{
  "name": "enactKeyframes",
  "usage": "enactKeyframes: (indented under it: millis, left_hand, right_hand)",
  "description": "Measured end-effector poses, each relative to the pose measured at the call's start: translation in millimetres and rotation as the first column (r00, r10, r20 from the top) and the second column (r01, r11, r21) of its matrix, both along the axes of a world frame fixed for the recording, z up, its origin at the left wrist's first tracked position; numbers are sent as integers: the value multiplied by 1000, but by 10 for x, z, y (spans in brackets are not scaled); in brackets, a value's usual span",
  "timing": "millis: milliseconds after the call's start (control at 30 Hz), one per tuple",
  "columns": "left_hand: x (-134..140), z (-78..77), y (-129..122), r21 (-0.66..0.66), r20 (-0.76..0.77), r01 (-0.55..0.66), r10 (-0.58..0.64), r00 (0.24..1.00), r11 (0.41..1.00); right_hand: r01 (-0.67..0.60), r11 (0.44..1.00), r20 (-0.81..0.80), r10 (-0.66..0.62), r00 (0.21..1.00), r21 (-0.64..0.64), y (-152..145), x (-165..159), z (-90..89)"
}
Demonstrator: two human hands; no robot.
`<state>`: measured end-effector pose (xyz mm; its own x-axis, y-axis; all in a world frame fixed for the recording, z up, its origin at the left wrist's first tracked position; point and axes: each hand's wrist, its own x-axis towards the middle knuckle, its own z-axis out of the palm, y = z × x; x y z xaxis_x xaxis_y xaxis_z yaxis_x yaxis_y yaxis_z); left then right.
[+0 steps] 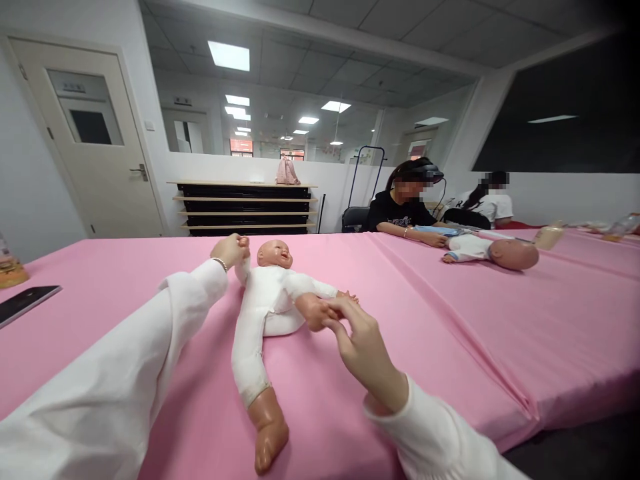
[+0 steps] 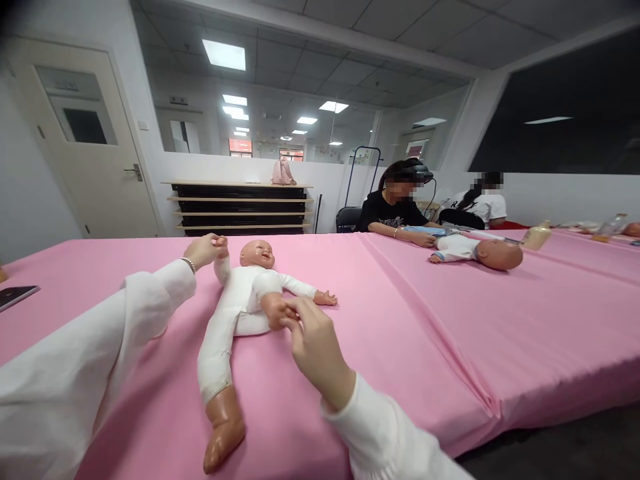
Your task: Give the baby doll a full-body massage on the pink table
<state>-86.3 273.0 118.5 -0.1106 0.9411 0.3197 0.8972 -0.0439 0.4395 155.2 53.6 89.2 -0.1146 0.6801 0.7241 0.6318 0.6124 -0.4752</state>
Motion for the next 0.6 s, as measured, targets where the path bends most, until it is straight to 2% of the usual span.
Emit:
enactKeyframes:
  millis: [67,133,200,267,333,400,467,533,600]
  left_hand:
    - [210,125,-45,3,-170,150,-148,974,989]
    - [392,147,-76,-24,-262,269,-266,928,963]
    - [524,77,-86,-77,-336,380,-383,860,922]
    - [610,-42,-86,-123,-403,472,-478,780,873]
    - [649,-152,-78,-128,-431,501,-503,749,856]
    - [625,-213,-55,-112,-425,466,-466,776,878]
    - [518,-224,-10,-67,-361,370,-368,857,927]
    - [334,-220,50,-4,-201,216,-212,956,976]
    - [114,-232,96,40,39,49,-50,998,998]
  right_hand:
    - [-120,992,129,124,984,-35,224,-130,181]
    - [-209,973,262,227,938,-93,387,-311,242]
    - [-268,954,415,300,859,-134,493,-515,182]
    - [-310,941,548,332,768,-137,559,-695,34]
    - [-327,938,613,324,720,-113,588,-799,-131]
    - [-328,940,571,320,756,-93,560,-790,-231]
    - [-320,943,392,328,859,-88,453,-653,-226]
    - [-299,950,116,308,944,-89,267,-396,-141]
    - [-222,972,-96,214,972,-77,34,-61,-69]
